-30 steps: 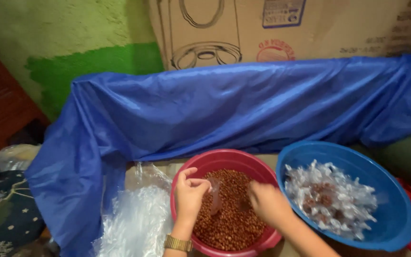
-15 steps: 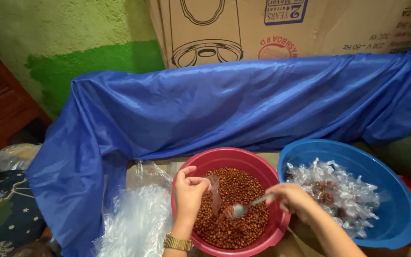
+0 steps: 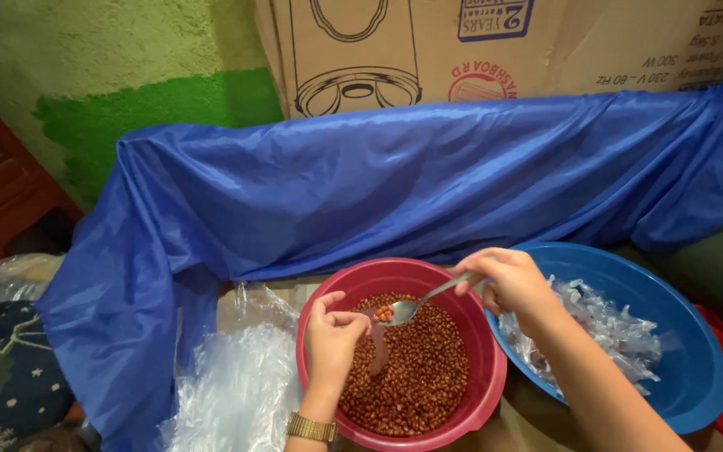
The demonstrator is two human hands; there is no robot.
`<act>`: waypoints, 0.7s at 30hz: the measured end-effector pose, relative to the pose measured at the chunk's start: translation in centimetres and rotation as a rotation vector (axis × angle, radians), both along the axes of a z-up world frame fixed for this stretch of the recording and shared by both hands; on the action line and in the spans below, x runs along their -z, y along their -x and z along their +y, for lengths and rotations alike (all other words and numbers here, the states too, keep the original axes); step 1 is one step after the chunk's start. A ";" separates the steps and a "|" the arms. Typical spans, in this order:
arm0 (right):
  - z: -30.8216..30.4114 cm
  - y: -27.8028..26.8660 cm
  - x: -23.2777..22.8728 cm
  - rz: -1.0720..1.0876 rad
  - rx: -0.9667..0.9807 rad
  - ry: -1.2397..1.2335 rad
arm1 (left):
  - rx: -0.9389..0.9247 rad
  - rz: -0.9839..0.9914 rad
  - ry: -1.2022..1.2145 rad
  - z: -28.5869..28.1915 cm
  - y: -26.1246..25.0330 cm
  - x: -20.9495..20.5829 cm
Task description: Scooping peanuts from a bowl into small plastic bags using a spoon and organizing them.
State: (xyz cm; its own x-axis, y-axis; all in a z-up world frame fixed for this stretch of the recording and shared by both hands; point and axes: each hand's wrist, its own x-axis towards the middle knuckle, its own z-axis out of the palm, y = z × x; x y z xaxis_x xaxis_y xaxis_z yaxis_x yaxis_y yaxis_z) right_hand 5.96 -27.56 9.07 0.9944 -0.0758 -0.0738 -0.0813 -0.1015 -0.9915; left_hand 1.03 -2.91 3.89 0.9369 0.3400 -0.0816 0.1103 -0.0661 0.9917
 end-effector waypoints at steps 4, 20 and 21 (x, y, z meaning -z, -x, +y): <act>4.4 2.6 -4.2 0.032 0.033 0.177 | -0.003 -0.025 0.055 0.0 -1.0 1.7; 3.1 7.3 3.1 -0.378 0.125 0.877 | -0.008 -0.077 0.165 0.8 -1.9 2.7; 2.1 7.1 5.0 -0.183 0.122 0.849 | -0.012 -0.114 0.220 0.9 -2.4 3.2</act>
State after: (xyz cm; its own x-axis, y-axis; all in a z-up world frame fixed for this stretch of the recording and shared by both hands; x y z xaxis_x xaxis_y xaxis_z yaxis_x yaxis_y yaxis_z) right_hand -1.15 -25.44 4.06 0.9666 -0.1390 0.2155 0.0133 -0.8120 -0.5834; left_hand 3.40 -1.98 0.68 0.9402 0.3370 -0.0492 -0.0032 0.1530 0.9882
